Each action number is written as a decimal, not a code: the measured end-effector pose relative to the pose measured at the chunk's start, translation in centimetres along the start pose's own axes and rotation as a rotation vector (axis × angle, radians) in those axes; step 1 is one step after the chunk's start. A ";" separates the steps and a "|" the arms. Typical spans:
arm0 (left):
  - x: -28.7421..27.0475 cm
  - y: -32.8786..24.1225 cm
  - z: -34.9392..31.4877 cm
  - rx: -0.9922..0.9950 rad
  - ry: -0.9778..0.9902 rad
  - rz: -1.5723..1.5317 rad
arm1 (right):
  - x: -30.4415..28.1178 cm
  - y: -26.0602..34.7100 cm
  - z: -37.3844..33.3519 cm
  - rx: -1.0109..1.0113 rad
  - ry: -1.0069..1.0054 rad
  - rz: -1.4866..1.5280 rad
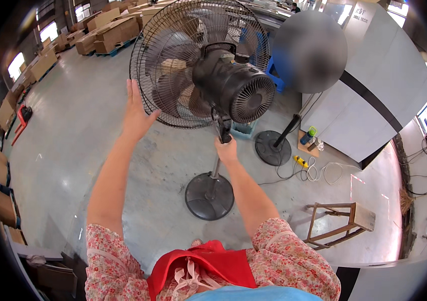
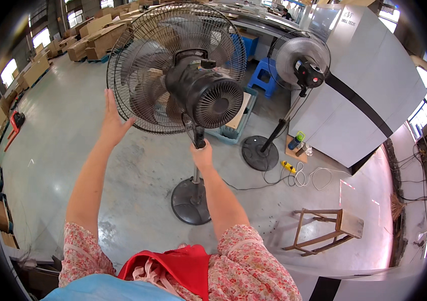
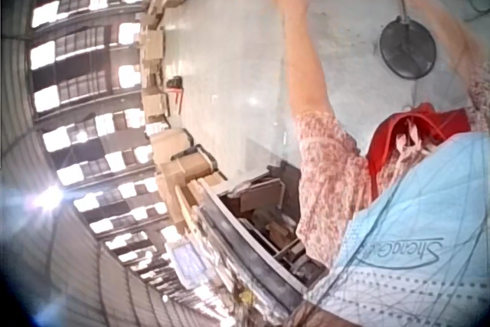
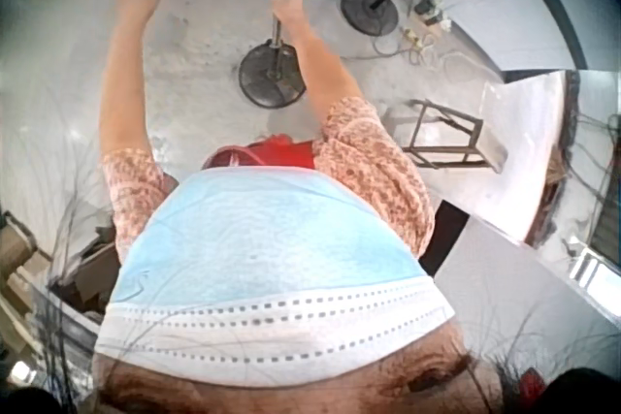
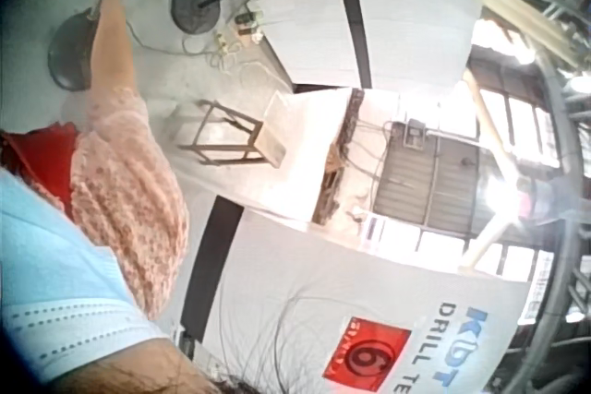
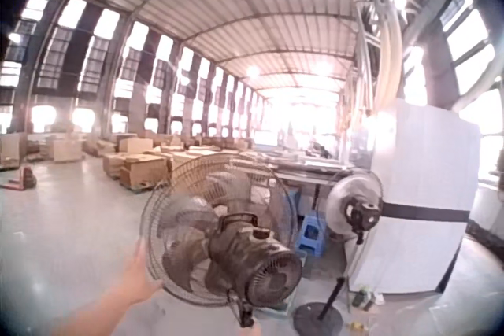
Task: The person adjusts an industrial fan by turning a knob and then picks up wooden panels from a stack to place them onto a conveyor belt.
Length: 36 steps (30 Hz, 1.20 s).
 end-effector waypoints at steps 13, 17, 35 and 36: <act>2.1 3.0 1.2 0.029 -0.136 0.085 | 1.6 0.6 -0.8 0.029 -0.001 0.049; 2.6 2.0 1.9 0.025 -0.225 -0.004 | 0.7 1.1 -1.3 -0.006 0.033 0.040; 3.5 -12.2 1.8 0.189 -0.443 -0.065 | -1.1 0.3 -0.5 -0.147 0.353 -0.101; 2.8 -14.2 2.7 0.247 -0.361 -0.205 | -1.3 0.8 -0.4 -0.178 0.363 -0.096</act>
Point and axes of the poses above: each hand's wrist, its own z-axis towards the middle knuckle, its own x-axis out of the palm, y = z × x, the point moved 4 cm from there along z, towards the middle knuckle, and after that the axes turned 4 degrees about -x, right-handed, at the moved point
